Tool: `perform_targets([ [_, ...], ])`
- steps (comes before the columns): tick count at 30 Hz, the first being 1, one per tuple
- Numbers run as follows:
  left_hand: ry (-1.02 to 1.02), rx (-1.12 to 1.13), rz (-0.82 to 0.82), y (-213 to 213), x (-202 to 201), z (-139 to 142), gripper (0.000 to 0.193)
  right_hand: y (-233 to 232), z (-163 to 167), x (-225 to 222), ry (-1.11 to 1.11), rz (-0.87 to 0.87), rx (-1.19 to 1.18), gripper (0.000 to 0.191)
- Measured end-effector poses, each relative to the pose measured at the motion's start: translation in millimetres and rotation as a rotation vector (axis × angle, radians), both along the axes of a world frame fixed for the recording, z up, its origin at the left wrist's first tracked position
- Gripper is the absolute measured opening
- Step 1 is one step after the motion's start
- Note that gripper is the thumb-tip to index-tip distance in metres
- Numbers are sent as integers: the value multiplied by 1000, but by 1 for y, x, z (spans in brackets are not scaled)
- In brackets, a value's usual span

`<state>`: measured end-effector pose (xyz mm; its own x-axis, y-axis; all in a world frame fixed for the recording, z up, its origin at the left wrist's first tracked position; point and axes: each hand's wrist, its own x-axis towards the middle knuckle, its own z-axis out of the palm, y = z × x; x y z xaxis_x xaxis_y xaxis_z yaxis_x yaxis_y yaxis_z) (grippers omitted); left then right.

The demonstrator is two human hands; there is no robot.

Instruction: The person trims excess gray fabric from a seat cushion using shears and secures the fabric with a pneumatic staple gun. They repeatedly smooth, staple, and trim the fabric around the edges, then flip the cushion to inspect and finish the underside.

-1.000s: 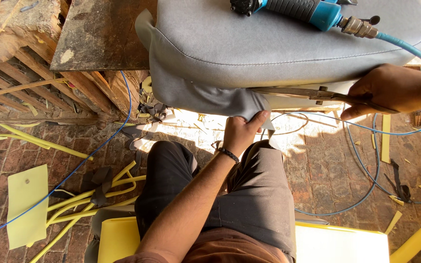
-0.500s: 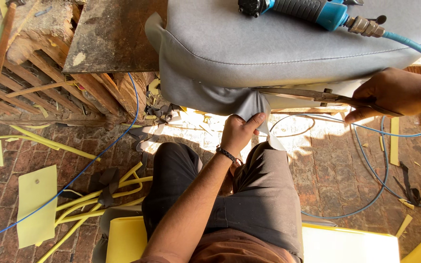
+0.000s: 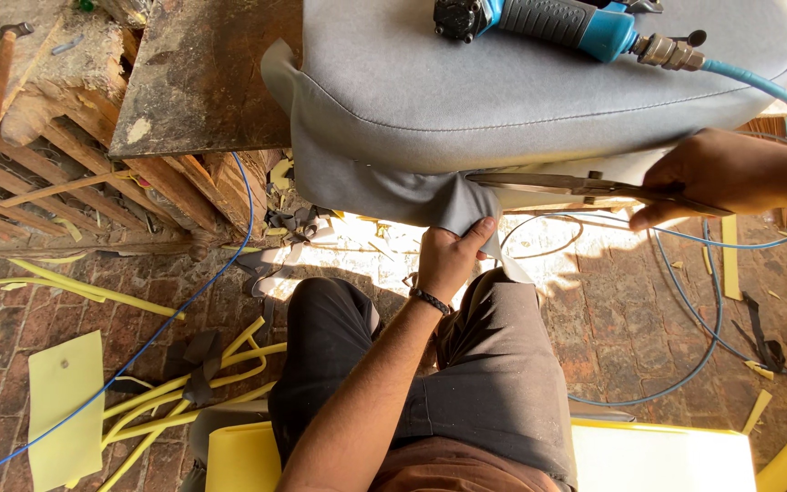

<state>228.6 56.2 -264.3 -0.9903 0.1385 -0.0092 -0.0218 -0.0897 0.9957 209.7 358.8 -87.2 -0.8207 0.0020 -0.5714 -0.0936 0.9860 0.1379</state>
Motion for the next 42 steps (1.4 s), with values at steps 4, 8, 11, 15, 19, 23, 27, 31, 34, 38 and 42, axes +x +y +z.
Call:
perform_targets([
  [4, -10, -62, -35, -9, 0, 1, 39, -1, -2, -1, 13, -12, 15, 50],
  [8, -31, -79, -26, -12, 1, 1, 40, 6, -2, 4, -30, -10, -11, 47],
  [11, -46, -83, -23, -6, 2, 2, 38, 6, -1, 7, 23, -60, -68, 49],
  [15, -33, -57, -18, -4, 2, 2, 37, -1, -2, 7, -1, -157, -27, 48],
  [19, -39, -83, -16, -10, 2, 1, 39, 5, 0, 6, -56, -34, 21, 46],
  [23, -30, -88, -20, -7, 2, 2, 38, 11, -1, 9, 24, -27, -55, 48],
  [27, -25, -68, -14, -4, 4, 5, 35, 2, -1, 7, 45, -82, -19, 50],
  [31, -20, -104, -14, -7, 5, 9, 38, -9, 3, 4, 19, 18, 46, 51],
  [34, -45, -139, -9, -7, 6, 12, 38, -12, 4, 5, 23, 9, 11, 53],
  [38, 6, -121, -31, -4, 10, 15, 36, -15, 0, 7, 41, 22, -57, 53],
  [42, -33, -115, -58, -3, 17, 17, 36, -24, -2, 7, 22, 9, -87, 51],
])
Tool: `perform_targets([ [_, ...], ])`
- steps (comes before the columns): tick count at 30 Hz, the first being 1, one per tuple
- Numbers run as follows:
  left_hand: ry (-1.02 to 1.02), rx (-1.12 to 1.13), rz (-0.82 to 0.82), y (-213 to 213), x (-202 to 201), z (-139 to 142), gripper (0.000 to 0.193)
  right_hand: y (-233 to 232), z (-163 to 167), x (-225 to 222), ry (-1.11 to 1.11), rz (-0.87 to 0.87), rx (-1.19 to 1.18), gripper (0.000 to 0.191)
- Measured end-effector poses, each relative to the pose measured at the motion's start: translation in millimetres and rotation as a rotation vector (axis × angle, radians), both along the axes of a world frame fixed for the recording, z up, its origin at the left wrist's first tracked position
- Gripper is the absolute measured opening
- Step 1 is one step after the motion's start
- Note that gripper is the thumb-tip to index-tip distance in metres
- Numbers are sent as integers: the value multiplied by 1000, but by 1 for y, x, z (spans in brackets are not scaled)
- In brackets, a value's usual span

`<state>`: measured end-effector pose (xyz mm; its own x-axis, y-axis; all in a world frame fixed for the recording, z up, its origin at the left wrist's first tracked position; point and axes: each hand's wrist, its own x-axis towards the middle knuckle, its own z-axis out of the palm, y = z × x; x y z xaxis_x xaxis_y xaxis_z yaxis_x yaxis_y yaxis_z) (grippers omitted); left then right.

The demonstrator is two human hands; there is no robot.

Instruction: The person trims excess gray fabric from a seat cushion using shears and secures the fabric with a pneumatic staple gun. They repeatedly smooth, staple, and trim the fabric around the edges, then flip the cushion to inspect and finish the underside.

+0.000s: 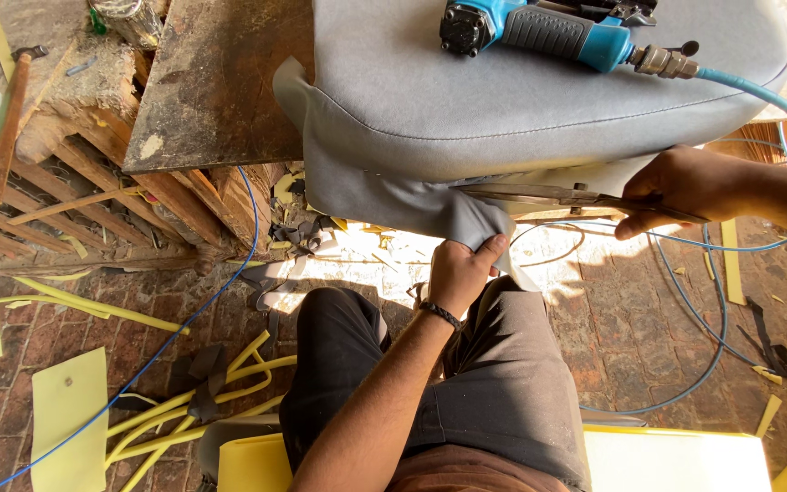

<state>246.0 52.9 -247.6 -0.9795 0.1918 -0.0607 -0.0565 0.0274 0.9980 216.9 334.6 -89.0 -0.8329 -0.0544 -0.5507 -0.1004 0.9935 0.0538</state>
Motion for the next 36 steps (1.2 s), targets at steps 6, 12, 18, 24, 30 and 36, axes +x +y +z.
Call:
perform_targets([
  [6, 14, -39, -31, -4, 12, 1, 30, -27, -6, 2, 30, 17, -174, 46],
  [12, 16, -257, -64, -21, 22, -4, 37, -62, -21, 5, 57, 29, -356, 45],
  [18, 114, -286, -68, -34, 24, -14, 34, -106, -31, 35, 72, -99, -452, 49],
  [24, 112, -283, -84, -41, 26, -17, 35, -137, -3, 54, 91, -184, -380, 50],
  [30, 83, -347, -104, -48, 28, -17, 40, -167, 26, 57, 12, -341, -359, 51],
  [36, 77, -426, -140, -62, 25, -27, 42, -178, 28, 64, 18, -362, -288, 50],
])
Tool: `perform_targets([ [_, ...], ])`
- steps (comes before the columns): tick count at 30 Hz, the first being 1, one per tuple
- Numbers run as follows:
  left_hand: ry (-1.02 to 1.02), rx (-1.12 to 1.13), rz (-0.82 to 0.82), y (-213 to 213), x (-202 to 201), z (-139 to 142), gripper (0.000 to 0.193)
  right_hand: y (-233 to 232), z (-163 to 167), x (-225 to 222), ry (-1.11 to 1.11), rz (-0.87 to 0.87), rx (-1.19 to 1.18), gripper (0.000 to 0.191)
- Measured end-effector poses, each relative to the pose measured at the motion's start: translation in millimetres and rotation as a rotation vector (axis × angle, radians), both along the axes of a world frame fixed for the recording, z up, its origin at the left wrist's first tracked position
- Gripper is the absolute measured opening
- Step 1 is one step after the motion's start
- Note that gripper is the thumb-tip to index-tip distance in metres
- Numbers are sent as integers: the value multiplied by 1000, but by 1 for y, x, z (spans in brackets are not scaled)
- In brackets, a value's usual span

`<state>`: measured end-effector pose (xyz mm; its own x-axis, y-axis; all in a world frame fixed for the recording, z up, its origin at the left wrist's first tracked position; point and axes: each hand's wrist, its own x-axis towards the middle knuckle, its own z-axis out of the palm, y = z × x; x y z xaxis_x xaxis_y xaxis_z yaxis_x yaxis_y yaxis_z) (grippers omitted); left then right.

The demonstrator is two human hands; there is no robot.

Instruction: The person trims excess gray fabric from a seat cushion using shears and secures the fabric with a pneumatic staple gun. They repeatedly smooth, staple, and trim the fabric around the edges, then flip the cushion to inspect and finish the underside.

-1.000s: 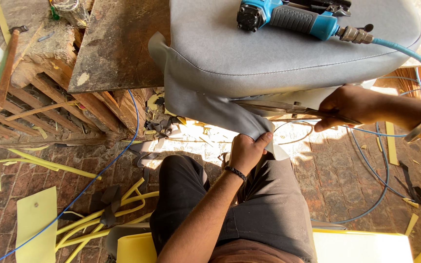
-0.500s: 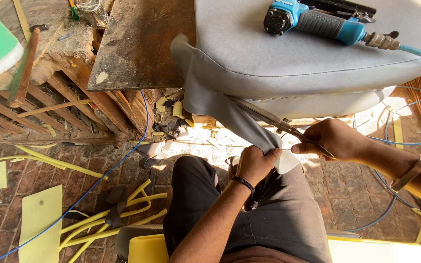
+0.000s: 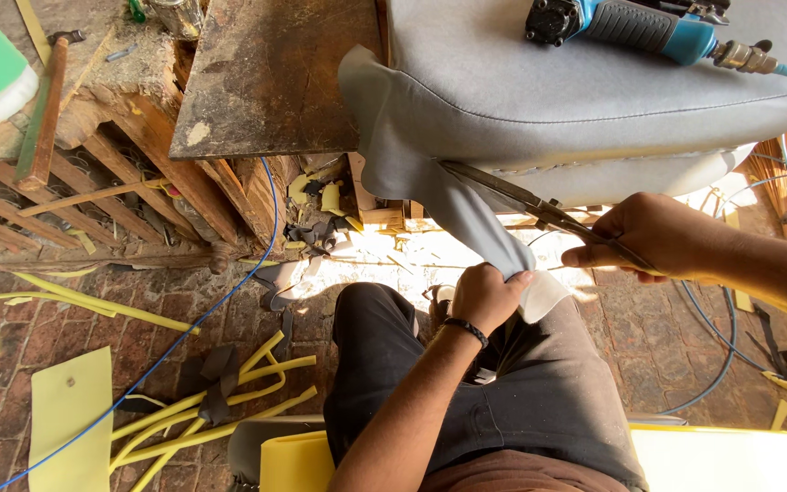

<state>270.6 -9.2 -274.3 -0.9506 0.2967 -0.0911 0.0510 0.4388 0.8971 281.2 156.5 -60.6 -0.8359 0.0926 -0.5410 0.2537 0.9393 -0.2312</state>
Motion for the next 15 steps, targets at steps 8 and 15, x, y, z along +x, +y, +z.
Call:
perform_targets([
  [8, -41, -19, 25, -23, 4, -17, 47, -5, -18, -3, 15, -57, -73, 53],
  [15, -304, 122, 70, -56, 0, -29, 51, -2, -37, 23, 55, 33, 29, 55],
])
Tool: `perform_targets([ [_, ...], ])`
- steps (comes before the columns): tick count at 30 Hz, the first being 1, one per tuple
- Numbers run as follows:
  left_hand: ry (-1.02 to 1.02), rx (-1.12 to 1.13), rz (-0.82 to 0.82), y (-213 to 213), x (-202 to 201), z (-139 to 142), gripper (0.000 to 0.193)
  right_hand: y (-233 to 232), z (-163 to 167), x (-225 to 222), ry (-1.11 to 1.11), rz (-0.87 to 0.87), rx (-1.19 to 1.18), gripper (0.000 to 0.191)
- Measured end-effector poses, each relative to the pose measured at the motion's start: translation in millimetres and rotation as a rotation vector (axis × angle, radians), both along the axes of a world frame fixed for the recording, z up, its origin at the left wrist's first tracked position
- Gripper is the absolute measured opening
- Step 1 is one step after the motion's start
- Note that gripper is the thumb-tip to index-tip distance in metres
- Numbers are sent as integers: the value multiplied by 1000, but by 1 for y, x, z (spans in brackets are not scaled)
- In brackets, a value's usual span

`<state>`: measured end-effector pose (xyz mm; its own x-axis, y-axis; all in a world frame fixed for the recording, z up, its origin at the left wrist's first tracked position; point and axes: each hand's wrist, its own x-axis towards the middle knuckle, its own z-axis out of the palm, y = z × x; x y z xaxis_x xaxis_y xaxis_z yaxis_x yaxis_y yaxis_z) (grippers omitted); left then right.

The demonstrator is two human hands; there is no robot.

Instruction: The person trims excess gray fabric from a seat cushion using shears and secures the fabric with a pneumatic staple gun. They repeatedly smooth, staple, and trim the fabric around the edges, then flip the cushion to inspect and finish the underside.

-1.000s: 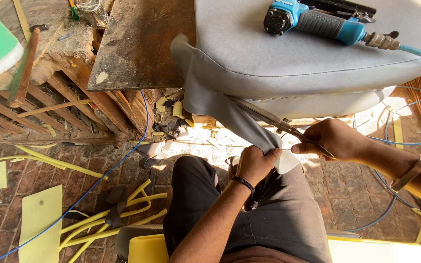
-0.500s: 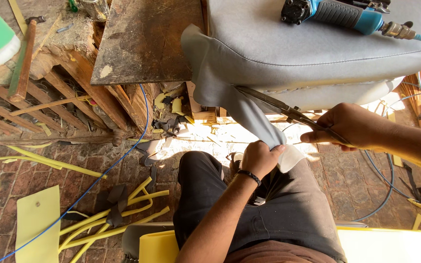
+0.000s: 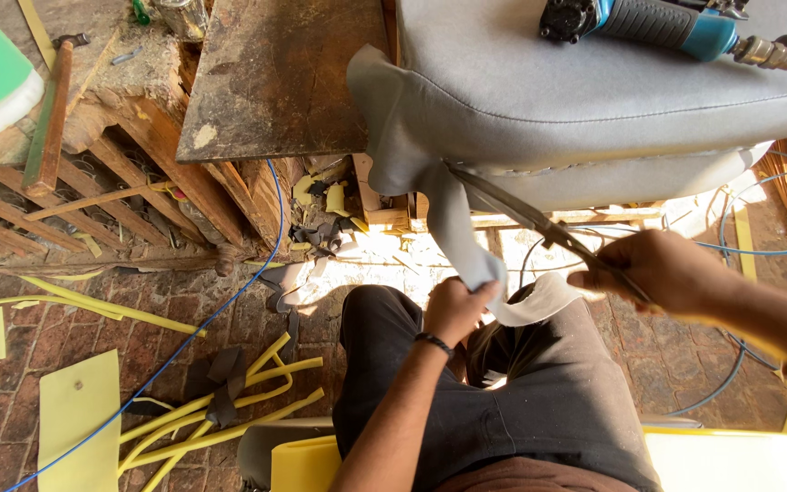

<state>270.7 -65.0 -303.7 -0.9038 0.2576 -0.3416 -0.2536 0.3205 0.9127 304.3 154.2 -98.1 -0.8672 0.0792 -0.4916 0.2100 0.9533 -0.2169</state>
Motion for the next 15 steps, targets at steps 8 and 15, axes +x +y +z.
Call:
perform_targets([
  [8, 877, -11, 644, -58, -58, 66, 61, 2, 7, 28, 583, -2, -249, 41],
  [15, 1262, -254, 388, -35, -132, 173, 55, -6, 57, -52, 616, -288, -811, 40],
])
